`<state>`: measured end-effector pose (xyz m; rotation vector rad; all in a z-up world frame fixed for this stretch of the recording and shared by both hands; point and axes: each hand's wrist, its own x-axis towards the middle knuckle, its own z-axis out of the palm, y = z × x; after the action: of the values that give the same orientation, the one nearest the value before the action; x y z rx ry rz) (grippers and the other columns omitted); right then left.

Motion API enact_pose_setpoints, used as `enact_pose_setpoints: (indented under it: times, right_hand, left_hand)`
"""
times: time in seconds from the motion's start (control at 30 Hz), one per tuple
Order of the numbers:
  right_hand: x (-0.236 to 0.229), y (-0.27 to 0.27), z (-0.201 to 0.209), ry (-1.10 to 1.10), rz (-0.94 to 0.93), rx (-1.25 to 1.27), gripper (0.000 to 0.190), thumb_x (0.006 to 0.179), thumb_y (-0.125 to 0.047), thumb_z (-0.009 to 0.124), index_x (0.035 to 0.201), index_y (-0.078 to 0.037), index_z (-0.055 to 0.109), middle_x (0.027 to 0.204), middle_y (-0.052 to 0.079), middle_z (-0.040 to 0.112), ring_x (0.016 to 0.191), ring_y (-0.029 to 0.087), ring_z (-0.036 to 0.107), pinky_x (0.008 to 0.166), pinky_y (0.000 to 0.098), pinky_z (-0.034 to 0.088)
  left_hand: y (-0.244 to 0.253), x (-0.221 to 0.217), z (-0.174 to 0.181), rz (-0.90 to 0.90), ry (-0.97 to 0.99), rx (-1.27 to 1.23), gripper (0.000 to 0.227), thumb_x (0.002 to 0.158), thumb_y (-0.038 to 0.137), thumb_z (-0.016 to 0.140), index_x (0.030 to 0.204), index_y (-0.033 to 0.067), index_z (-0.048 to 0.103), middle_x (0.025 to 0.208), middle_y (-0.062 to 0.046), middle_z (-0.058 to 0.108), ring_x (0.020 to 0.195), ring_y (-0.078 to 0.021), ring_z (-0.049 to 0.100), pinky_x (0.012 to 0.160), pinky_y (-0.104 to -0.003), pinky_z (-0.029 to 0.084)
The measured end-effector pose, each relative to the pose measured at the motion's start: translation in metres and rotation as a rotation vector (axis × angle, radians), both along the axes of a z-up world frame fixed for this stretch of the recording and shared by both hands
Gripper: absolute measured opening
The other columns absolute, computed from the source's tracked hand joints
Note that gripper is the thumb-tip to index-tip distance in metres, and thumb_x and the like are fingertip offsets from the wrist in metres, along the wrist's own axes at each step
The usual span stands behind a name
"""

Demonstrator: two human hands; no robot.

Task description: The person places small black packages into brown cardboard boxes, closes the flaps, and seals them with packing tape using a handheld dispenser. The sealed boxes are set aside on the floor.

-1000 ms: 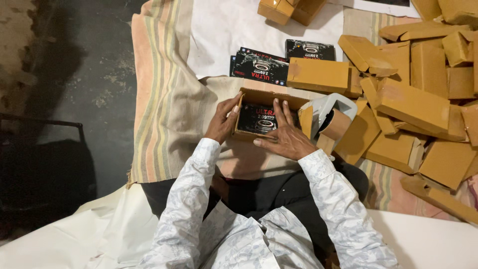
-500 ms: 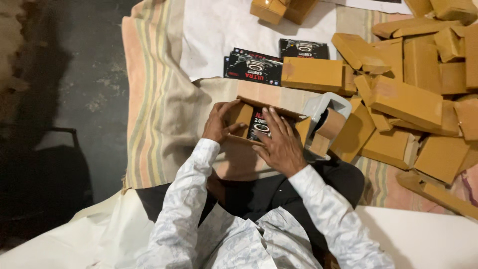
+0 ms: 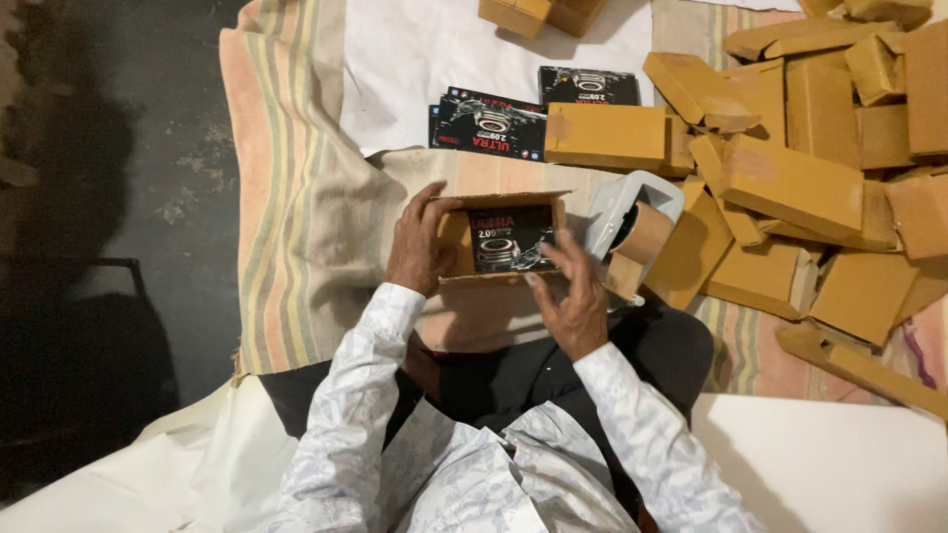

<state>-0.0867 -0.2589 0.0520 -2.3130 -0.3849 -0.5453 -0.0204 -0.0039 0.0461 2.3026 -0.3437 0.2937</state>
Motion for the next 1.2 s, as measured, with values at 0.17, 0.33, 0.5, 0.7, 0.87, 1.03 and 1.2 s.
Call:
enact_pose_setpoints:
  times: [0.17, 0.33, 0.5, 0.7, 0.87, 1.03, 1.2]
  right_hand:
    - [0.019, -0.008, -0.002, 0.141, 0.074, -0.132, 0.060, 0.096, -0.033, 0.071, 0.141, -0.001, 0.049, 0.144, 0.024, 0.063, 0.097, 0.028, 0.073, 0.089, 0.0464, 0.059]
    - [0.032, 0.001, 0.005, 0.238, 0.062, -0.311, 0.060, 0.086, -0.044, 0.084, 0.124, -0.006, 0.057, 0.113, 0.018, 0.068, 0.102, 0.035, 0.068, 0.087, 0.0470, 0.055]
    - [0.017, 0.013, -0.005, 0.082, -0.128, -0.208, 0.056, 0.087, -0.039, 0.076, 0.127, -0.004, 0.055, 0.127, 0.018, 0.054, 0.122, 0.037, 0.055, 0.106, 0.0497, 0.046]
    - [0.006, 0.029, -0.028, -0.045, -0.067, -0.422, 0.072, 0.096, -0.037, 0.068, 0.149, 0.004, 0.040, 0.157, 0.029, 0.034, 0.151, 0.046, 0.026, 0.126, 0.0613, 0.017]
    - [0.013, 0.022, -0.014, 0.124, 0.127, -0.406, 0.076, 0.096, -0.024, 0.061, 0.155, 0.009, 0.027, 0.165, 0.031, 0.018, 0.156, 0.044, 0.010, 0.126, 0.0583, 0.007]
    - [-0.007, -0.006, 0.020, 0.208, 0.106, -0.120, 0.034, 0.097, -0.012, 0.064, 0.130, -0.003, 0.062, 0.136, 0.020, 0.063, 0.129, 0.035, 0.059, 0.109, 0.0452, 0.046]
    - [-0.030, -0.046, 0.036, 0.120, -0.590, 0.459, 0.023, 0.097, -0.020, 0.070, 0.108, -0.001, 0.067, 0.097, 0.012, 0.069, 0.084, 0.019, 0.064, 0.076, 0.0320, 0.053]
  left_hand:
    - [0.002, 0.014, -0.008, -0.028, -0.033, -0.028, 0.040, 0.091, 0.005, 0.076, 0.124, 0.0160, 0.057, 0.133, -0.009, 0.064, 0.120, -0.0351, 0.064, 0.098, -0.047, 0.055]
    - [0.017, 0.019, 0.005, -0.200, 0.213, -0.381, 0.041, 0.097, 0.026, 0.062, 0.132, 0.0095, 0.046, 0.131, -0.007, 0.071, 0.125, -0.0294, 0.071, 0.106, -0.042, 0.054]
    - [-0.007, 0.003, 0.017, -0.222, 0.151, 0.506, 0.073, 0.091, 0.068, 0.056, 0.148, 0.0230, 0.047, 0.155, -0.009, 0.044, 0.148, -0.0361, 0.031, 0.115, -0.063, 0.025]
    - [-0.026, -0.029, 0.004, -0.120, -0.073, 0.516, 0.089, 0.091, 0.073, 0.050, 0.159, 0.0162, 0.039, 0.169, -0.011, 0.027, 0.157, -0.0344, 0.016, 0.119, -0.070, 0.011]
    - [-0.033, -0.022, -0.002, -0.203, -0.069, 0.531, 0.095, 0.085, 0.077, 0.049, 0.155, 0.0142, 0.037, 0.164, -0.016, 0.027, 0.154, -0.0379, 0.015, 0.121, -0.067, 0.007]
    - [-0.054, -0.007, -0.015, -0.352, -0.191, 0.551, 0.096, 0.091, 0.074, 0.049, 0.163, 0.0109, 0.035, 0.171, -0.014, 0.027, 0.160, -0.0358, 0.018, 0.129, -0.060, 0.009]
    - [-0.091, 0.006, -0.006, -0.471, -0.203, 0.536, 0.106, 0.080, 0.081, 0.057, 0.161, 0.0219, 0.023, 0.167, -0.021, 0.020, 0.155, -0.0391, 0.014, 0.122, -0.068, 0.009]
